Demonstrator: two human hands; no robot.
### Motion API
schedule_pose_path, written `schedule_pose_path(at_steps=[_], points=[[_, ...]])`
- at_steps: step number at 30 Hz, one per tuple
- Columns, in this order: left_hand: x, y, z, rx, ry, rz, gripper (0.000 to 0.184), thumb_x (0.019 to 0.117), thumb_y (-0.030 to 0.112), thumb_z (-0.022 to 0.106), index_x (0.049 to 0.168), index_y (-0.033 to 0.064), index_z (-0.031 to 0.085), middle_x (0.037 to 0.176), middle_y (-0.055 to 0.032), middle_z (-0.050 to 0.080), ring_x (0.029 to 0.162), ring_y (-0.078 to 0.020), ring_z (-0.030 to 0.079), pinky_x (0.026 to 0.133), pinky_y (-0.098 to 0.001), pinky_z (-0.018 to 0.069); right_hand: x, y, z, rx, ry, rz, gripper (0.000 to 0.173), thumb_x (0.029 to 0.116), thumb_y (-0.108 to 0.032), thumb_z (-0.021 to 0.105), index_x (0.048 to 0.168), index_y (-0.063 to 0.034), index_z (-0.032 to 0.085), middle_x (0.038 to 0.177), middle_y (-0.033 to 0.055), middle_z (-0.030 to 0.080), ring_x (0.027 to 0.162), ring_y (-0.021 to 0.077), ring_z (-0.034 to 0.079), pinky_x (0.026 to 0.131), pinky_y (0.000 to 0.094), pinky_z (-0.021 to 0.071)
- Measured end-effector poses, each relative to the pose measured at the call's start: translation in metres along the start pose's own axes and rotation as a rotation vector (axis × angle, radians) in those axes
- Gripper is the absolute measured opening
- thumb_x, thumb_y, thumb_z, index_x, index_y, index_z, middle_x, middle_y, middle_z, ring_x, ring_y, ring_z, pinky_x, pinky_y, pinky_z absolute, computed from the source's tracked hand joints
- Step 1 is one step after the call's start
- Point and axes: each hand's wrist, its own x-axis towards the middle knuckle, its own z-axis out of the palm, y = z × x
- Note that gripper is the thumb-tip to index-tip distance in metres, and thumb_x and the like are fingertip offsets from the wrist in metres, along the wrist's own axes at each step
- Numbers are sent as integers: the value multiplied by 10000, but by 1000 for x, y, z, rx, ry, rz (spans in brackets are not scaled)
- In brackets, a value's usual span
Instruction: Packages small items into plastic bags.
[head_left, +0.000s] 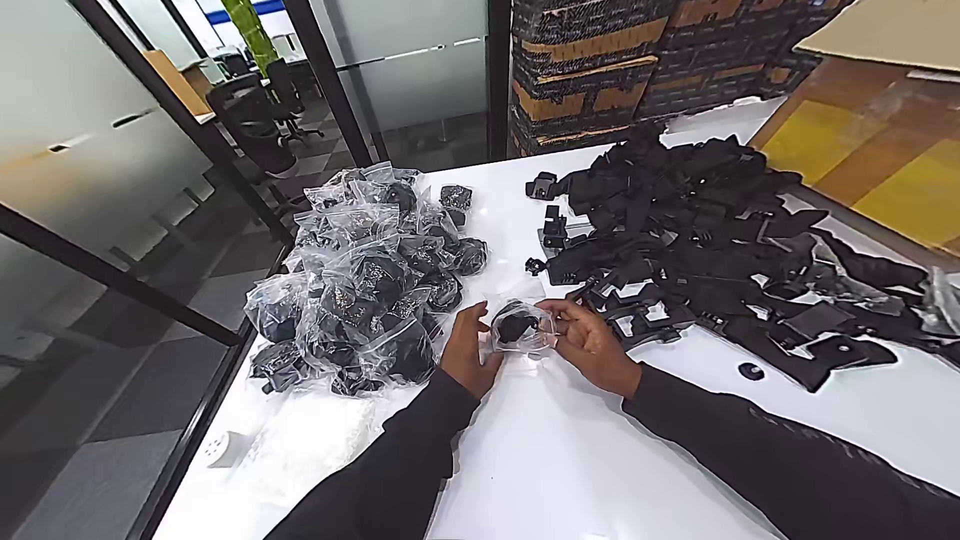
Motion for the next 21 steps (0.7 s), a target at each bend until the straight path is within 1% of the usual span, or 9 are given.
schedule_pose_path(at_steps=[1,3,4,6,8,10,12,15,21], points=[[1,-2,-1,-5,12,-41,670,758,70,811,1341,-117,539,1268,-247,625,975,-237,690,826,-336,593,0,1,-1,-13,2,16,482,890,55,606,1359,38,496,1217,87,636,995,144,698,854,330,618],[1,-9,-2,-8,46,-33,372,812,54,764,1148,-76,670,1169,-210,683,943,-217,701,805,-326,598,1,3,-4,-82,18,56,506,900,42,639,1386,37,499,1215,100,635,986,148,698,853,321,621],[1,-12,-3,-13,59,-10,250,836,51,748,1060,-56,710,1130,-195,709,965,-219,709,825,-333,599,2,3,-5,-112,12,65,523,903,38,640,1404,37,491,1228,105,633,999,150,696,868,320,617],[1,-17,-2,-35,81,35,140,879,55,715,990,-23,748,1104,-171,730,1041,-226,708,910,-363,591,2,3,-7,-128,-6,67,584,886,66,620,1447,50,454,1281,134,625,1048,181,698,909,344,613],[1,-19,-1,-58,125,87,144,895,45,662,982,-18,757,1100,-169,732,1076,-238,699,967,-391,574,2,3,-8,-144,-15,57,611,886,80,610,1471,55,434,1322,153,615,1086,198,696,937,360,611],[3,-19,-1,-74,172,131,148,909,49,638,979,-24,746,1091,-173,730,1075,-242,698,971,-398,574,2,2,-9,-267,20,-6,533,902,26,635,1423,39,523,1284,133,637,1033,143,691,886,303,607],[4,-17,-2,-94,201,153,154,928,57,611,985,-37,720,1084,-179,726,1075,-244,697,967,-401,573,2,3,-11,-403,72,-113,361,935,-86,667,1284,4,655,1146,87,654,955,78,651,794,228,571],[5,-12,-3,-139,241,168,167,947,63,586,992,-56,694,1072,-184,723,1071,-238,700,974,-398,571,2,7,-15,-459,116,-175,217,958,-201,679,1102,-44,718,1074,58,630,930,65,611,759,203,537],[5,-10,-2,-144,253,162,175,966,68,569,1001,-56,687,1056,-176,725,1066,-221,699,973,-387,570,1,8,-14,-430,117,-199,225,966,-246,681,1081,-55,718,1102,61,634,973,80,618,777,221,548]])
